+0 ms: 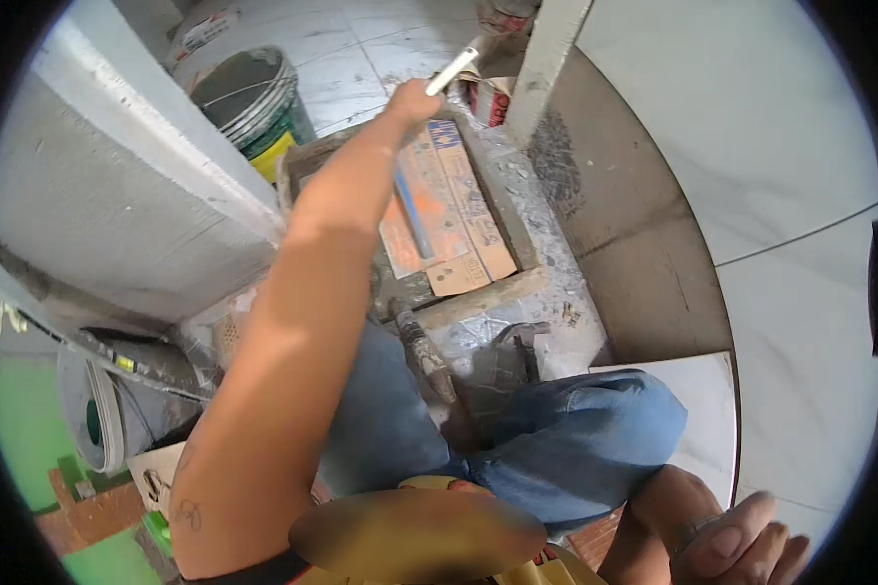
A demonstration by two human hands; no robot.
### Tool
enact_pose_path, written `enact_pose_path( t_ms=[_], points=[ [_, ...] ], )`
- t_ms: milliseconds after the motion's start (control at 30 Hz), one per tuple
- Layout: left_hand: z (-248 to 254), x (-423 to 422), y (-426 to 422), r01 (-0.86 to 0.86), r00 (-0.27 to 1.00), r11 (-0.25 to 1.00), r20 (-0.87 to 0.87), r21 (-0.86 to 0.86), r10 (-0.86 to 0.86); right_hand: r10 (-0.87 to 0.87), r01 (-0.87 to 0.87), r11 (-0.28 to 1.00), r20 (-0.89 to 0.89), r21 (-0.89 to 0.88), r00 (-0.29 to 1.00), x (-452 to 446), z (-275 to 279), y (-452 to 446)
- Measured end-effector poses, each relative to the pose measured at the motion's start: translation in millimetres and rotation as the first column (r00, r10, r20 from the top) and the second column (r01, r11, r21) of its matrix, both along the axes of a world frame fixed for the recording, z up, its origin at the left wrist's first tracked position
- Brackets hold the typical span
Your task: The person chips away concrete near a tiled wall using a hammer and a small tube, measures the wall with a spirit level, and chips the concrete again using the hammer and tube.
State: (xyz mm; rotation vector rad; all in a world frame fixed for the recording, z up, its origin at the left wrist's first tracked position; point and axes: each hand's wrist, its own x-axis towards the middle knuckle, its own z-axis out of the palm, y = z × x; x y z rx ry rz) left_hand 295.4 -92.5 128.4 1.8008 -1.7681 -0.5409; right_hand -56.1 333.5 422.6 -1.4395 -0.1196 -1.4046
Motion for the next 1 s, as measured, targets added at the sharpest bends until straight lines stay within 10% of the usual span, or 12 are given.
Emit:
enact_pose_path(
  t_ms=[867, 933, 1000],
  points=[
    [-9.5, 15.3, 6.0, -0.067, 0.997, 0.998, -0.045, 0.019, 0.068, 0.289, -0.300, 0.954, 0.307, -0.013, 0.907, -14.3, 22.2, -23.6],
    [-9.2, 13.2, 6.3, -0.072, 0.996, 0.996, -0.040, 0.042, 0.074, 0.257, -0.134, 0.964, 0.677, -0.229, 0.690, -23.5, 24.1, -26.3],
    [-11.2, 11.8, 7.7, -0.070, 0.997, 0.998, -0.030, -0.007, 0.070, -0.332, 0.351, 0.933, 0.199, -0.073, 0.922, -55.6, 17.5, -8.7]
  ],
)
